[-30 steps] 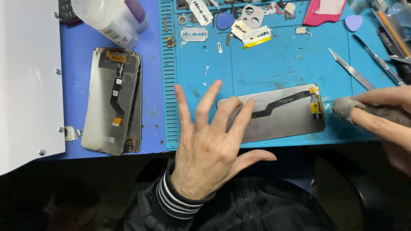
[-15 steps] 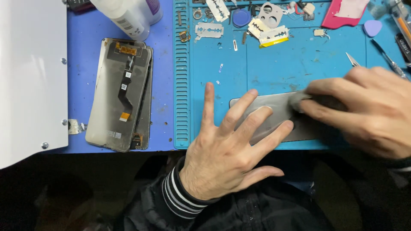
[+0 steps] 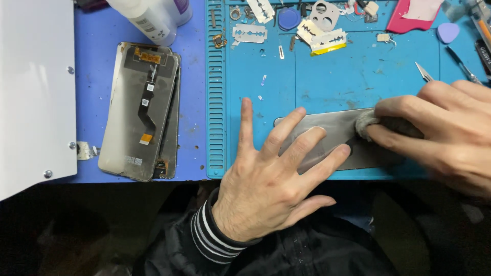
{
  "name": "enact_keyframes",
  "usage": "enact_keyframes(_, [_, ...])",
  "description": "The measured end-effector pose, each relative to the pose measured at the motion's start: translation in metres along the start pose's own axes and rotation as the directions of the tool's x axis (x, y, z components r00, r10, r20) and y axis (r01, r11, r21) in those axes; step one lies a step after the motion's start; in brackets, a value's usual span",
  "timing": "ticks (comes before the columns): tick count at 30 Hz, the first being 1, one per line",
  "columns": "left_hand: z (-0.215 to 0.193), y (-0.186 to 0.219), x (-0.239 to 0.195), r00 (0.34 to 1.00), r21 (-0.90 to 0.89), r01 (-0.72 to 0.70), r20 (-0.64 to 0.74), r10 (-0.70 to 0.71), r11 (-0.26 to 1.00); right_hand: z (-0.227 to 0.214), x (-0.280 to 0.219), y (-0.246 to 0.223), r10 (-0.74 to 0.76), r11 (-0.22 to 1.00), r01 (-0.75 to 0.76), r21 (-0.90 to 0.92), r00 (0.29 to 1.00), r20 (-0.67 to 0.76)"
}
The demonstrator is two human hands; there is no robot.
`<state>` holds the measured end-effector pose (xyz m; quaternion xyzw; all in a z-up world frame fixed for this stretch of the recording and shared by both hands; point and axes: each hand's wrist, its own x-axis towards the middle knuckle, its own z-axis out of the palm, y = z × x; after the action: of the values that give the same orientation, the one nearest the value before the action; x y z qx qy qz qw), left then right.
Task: The person cleans a smartphone screen assembly using a cloth. They wipe the surface of the screen repeatedly, turning it over to clean different areas, while other tools and parts remain on the workbench.
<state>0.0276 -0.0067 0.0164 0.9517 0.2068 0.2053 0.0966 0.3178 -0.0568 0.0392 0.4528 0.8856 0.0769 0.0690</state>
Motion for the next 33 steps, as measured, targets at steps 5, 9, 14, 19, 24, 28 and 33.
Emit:
enact_keyframes(5, [0.001, 0.001, 0.001, 1.000, 0.005, 0.003, 0.004, -0.003, 1.000, 0.001, -0.001, 0.002, -0.006, 0.999, 0.008, 0.033, 0.999, -0.049])
enact_keyframes(9, [0.000, 0.001, 0.001, 1.000, 0.013, -0.002, 0.004, 0.002, 1.000, 0.000, 0.002, 0.000, 0.011, 0.999, -0.010, 0.041, 1.000, -0.015])
enact_keyframes(14, [0.000, 0.001, 0.000, 1.000, 0.010, -0.001, 0.002, 0.001, 1.000, -0.002, 0.002, -0.002, -0.011, 1.000, 0.013, 0.025, 0.996, -0.086])
enact_keyframes(19, [-0.001, 0.001, 0.001, 1.000, 0.017, 0.001, 0.010, -0.001, 1.000, 0.002, -0.001, 0.001, -0.041, 0.999, 0.041, 0.005, 0.999, -0.023])
enact_keyframes(24, [-0.001, 0.002, 0.001, 1.000, 0.020, -0.003, 0.010, 0.003, 1.000, 0.005, 0.000, 0.003, -0.066, 0.998, 0.066, -0.002, 0.996, -0.054])
enact_keyframes(28, [0.000, 0.001, 0.001, 1.000, 0.017, -0.003, 0.015, 0.003, 1.000, 0.006, -0.003, 0.001, -0.022, 0.999, 0.023, -0.036, 1.000, 0.012])
enact_keyframes(33, [-0.001, 0.002, 0.000, 1.000, 0.023, 0.003, 0.025, -0.004, 1.000, 0.005, -0.002, 0.000, -0.079, 0.997, 0.079, -0.009, 0.997, -0.021])
